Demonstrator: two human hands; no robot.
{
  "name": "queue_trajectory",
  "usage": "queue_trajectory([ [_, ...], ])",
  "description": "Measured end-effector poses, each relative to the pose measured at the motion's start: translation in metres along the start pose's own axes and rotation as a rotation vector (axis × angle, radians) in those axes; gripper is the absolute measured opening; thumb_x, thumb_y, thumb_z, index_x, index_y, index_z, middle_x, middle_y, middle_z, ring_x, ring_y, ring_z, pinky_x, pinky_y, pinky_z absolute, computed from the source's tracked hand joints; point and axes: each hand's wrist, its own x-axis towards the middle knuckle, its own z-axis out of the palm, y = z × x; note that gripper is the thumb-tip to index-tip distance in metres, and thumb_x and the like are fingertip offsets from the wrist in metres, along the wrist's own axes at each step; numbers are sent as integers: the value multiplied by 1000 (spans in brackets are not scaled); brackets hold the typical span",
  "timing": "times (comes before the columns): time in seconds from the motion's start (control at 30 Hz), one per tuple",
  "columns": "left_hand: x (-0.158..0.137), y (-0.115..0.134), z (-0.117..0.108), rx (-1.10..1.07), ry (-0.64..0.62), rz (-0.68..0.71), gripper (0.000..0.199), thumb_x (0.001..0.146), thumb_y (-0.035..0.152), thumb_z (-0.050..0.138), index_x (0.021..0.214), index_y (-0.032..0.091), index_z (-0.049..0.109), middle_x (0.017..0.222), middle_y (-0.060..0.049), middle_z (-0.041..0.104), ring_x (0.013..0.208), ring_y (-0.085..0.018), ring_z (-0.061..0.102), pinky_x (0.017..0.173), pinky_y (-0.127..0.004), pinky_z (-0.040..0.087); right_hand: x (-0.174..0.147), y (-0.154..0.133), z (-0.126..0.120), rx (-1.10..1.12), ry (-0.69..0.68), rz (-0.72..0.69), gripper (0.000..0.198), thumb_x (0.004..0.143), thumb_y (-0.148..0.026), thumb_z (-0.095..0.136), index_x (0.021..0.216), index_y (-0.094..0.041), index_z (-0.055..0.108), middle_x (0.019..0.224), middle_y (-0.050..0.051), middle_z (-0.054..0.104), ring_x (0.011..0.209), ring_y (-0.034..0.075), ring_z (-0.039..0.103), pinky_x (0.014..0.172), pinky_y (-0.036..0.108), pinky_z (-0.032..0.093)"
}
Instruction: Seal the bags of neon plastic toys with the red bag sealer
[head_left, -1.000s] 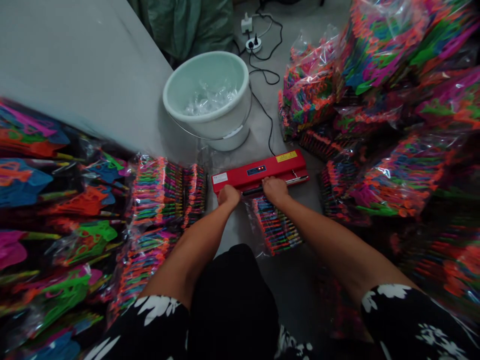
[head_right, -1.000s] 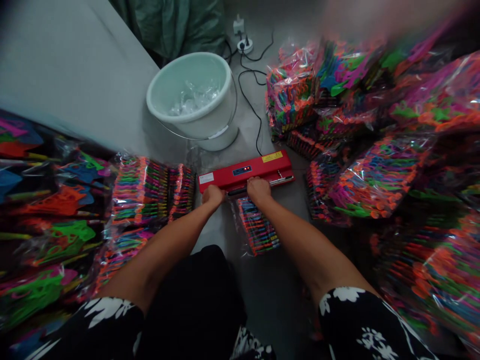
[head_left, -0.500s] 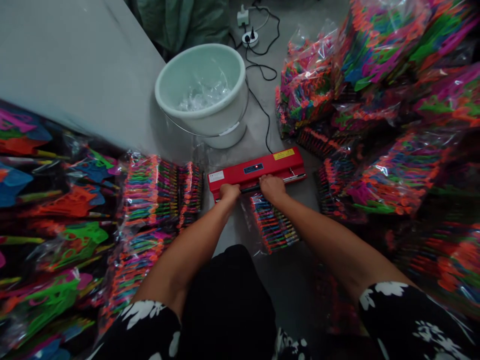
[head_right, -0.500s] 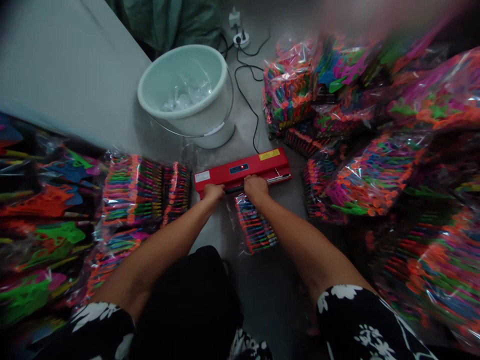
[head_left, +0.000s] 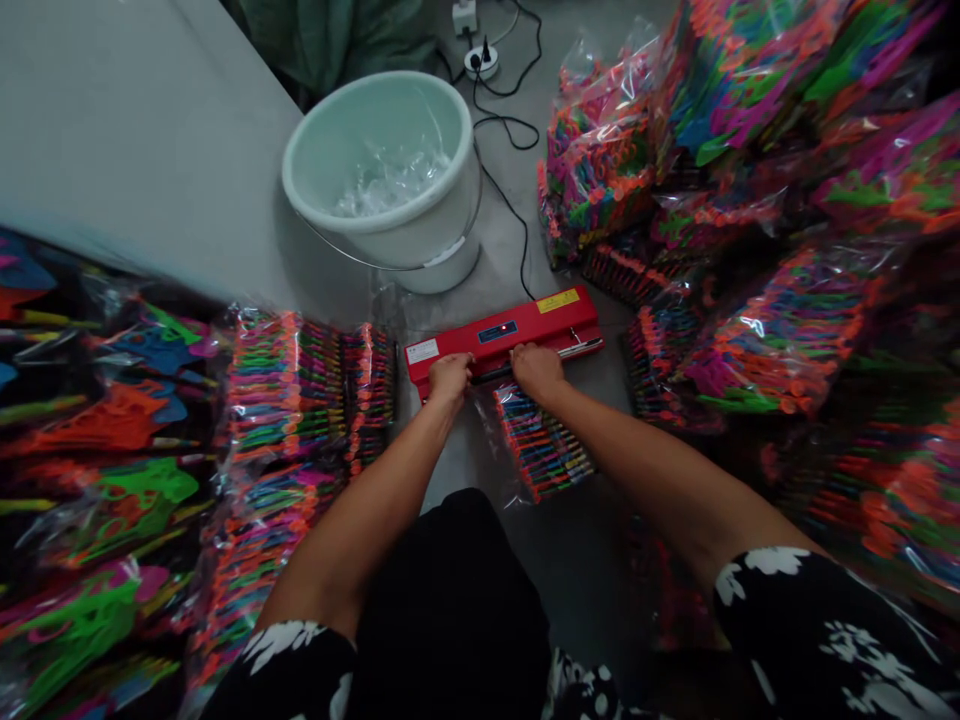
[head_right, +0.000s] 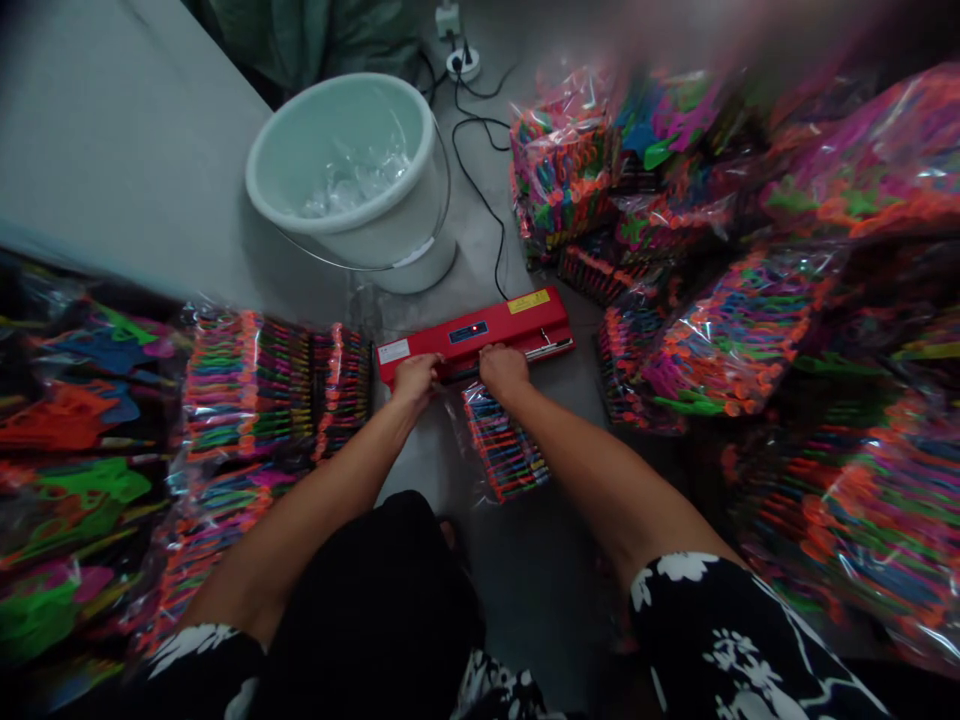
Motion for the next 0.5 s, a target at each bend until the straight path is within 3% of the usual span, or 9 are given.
queue_trajectory([
  [0.1,-5,31,-2,-378,-260,25,19,86,37,68,82,19,63,46,11,37,37,-8,31,42,-20,24,2,1,0,17,-4,14,49,113,-34,25,124,-9,66,120,22,72,108,28,72,90,36,53],
  [0.2,-8,83,-17,-637,-386,122,25,81,38,77,81,20,59,44,13,31,36,-6,28,40,-19,22,-3,3,-5,53,-10,9,45,113,-38,29,123,-12,64,120,19,71,107,26,70,91,35,51],
  [0.3,-5,152,-46,-643,-313,290,28,87,39,75,82,20,55,49,12,33,40,-6,36,45,-19,29,-21,9,-9,100,91,-13,37,111,-39,38,119,-14,64,122,18,70,111,26,66,97,35,47],
  [0.4,11,228,-80,-592,-164,553,17,100,26,56,84,18,53,59,9,46,49,-6,50,51,-20,31,-54,22,1,171,221,69,34,109,-41,43,120,-15,62,125,17,68,118,28,60,103,37,43],
  [0.5,50,296,-112,-374,142,884,8,102,21,51,96,18,54,75,6,61,63,-9,64,57,-21,32,-91,37,23,271,193,258,42,106,-42,49,132,-11,59,129,19,67,119,29,61,101,35,44],
])
